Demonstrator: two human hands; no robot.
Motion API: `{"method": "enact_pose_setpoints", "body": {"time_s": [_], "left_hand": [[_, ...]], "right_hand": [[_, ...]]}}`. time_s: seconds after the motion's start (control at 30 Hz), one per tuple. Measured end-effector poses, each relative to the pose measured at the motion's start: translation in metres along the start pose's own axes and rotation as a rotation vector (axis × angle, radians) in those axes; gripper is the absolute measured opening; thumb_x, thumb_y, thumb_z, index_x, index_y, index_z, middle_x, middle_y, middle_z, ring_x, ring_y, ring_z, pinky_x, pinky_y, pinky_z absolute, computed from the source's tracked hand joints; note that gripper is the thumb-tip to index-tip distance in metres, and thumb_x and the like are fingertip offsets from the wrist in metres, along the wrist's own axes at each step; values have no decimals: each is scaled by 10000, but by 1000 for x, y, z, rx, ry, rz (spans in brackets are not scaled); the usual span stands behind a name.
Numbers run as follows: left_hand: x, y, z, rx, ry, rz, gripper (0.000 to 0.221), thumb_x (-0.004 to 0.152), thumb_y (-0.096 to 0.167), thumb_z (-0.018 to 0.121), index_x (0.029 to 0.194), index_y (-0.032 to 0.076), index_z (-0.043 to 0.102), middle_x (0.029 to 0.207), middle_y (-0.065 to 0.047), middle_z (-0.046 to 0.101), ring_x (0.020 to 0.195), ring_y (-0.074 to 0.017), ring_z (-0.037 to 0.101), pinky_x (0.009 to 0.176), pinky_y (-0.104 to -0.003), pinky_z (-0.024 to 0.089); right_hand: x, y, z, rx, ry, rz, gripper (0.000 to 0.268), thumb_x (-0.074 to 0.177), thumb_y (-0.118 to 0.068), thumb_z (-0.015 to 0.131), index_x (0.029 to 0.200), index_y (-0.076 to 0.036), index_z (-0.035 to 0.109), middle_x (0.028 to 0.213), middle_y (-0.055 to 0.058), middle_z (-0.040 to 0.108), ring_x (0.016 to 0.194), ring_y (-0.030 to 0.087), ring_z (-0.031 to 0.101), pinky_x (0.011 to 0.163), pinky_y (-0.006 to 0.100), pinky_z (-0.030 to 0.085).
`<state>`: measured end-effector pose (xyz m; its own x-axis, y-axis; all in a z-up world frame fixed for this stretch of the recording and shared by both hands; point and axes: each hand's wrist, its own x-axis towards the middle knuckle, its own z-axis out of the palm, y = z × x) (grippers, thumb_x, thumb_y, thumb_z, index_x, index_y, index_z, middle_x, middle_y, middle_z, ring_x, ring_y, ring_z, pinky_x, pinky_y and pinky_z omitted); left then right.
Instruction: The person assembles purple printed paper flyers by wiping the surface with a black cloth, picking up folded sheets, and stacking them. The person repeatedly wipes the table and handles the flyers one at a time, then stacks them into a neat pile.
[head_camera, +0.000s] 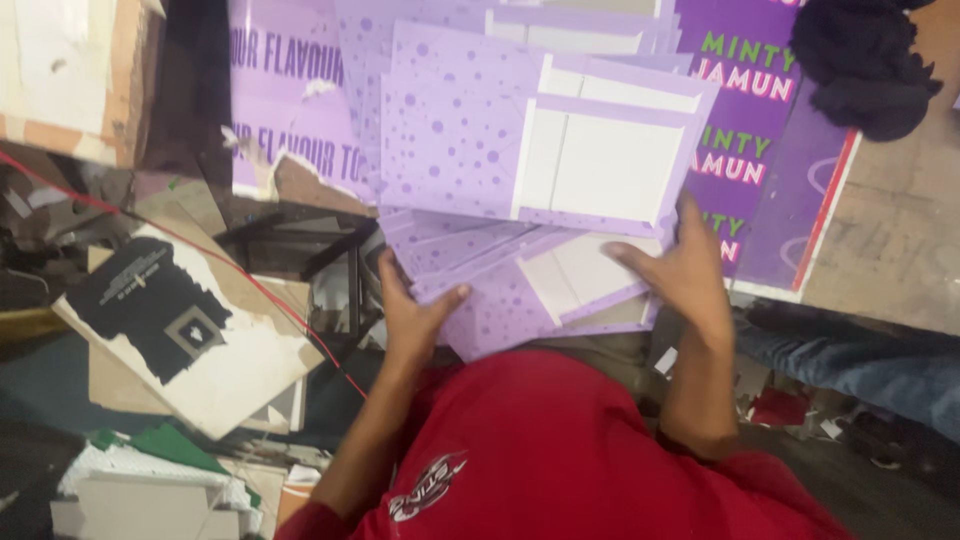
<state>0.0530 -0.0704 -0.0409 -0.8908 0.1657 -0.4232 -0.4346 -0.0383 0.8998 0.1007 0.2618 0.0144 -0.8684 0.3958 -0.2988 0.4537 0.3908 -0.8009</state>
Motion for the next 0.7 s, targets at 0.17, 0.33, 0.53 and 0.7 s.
{"method": "enact_pose_setpoints", "body": {"time_s": [0.17, 0.33, 0.53, 0.7], "left_hand": [[-5, 21, 1, -105, -103, -132, 591, 725, 8, 861, 1247, -69, 596, 1141, -193, 731, 1028, -251, 732, 935, -383, 604], [2, 67, 15, -23, -6, -206, 488, 689, -6, 853, 1131, -77, 657, 1032, -171, 770, 878, -240, 763, 822, -371, 640], [48, 103, 29, -115, -35, -30, 464, 759, -6, 830, 1177, -95, 651, 1052, -177, 765, 897, -210, 760, 825, -326, 630], [62, 104, 30, -119, -43, 114, 493, 752, -1, 840, 1182, -90, 616, 1035, -177, 760, 896, -196, 757, 830, -311, 625]], "right_hand": [[-3, -7, -8, -84, -107, 118, 809, 714, -180, 882, 1398, 54, 519, 1261, 210, 701, 1149, 296, 700, 984, 405, 557], [4, -26, -19, -76, -169, 106, 824, 767, -147, 856, 1453, 55, 446, 1343, 249, 628, 1257, 326, 590, 1024, 429, 466], [55, -30, -28, -34, -148, 87, 704, 997, -273, 701, 1550, 55, 416, 1437, 268, 619, 1334, 349, 617, 1120, 458, 495], [65, -28, -16, -4, -20, 20, 848, 932, -287, 777, 1543, 66, 308, 1416, 304, 551, 1304, 394, 594, 1092, 469, 491]]}}
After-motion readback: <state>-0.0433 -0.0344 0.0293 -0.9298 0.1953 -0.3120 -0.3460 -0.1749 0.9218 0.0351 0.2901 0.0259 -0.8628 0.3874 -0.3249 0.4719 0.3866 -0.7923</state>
